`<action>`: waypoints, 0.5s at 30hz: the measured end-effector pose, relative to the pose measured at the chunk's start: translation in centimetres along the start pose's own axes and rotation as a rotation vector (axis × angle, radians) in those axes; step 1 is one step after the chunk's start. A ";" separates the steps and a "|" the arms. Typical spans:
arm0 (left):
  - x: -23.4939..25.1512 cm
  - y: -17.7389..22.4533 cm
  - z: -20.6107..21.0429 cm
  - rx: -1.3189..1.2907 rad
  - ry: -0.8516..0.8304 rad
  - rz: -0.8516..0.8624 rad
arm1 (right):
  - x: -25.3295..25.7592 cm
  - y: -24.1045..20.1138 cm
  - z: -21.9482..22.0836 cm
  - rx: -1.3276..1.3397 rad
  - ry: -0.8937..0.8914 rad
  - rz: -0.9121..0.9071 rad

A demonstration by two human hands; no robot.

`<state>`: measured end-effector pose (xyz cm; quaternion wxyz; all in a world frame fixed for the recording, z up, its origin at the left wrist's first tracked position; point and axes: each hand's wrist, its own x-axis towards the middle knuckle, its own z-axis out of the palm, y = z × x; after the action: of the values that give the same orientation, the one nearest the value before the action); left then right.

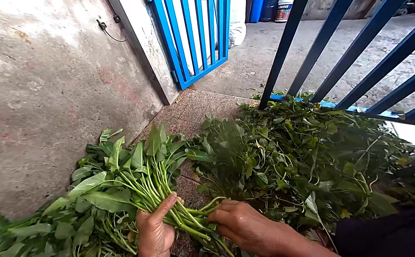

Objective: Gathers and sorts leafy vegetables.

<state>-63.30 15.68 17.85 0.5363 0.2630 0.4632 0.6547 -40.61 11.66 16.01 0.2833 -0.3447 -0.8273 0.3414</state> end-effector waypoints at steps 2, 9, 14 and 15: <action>0.3 1.0 -0.8 0.027 0.112 0.057 | -0.8 0.2 -0.3 0.063 -0.050 0.100; 1.8 5.3 -4.9 -0.174 0.424 0.400 | -5.9 4.8 2.4 -0.325 -0.730 1.042; 1.5 4.8 -3.4 -0.271 0.348 0.178 | -2.6 9.4 8.0 -0.401 -0.517 0.902; 1.6 4.7 -3.1 -0.262 0.349 0.146 | -1.9 11.1 8.9 -0.446 -0.442 0.885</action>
<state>-68.52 16.16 20.43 0.4288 0.1068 0.4396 0.7819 -41.54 12.77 1.72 -0.1483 -0.6320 -0.6952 0.3085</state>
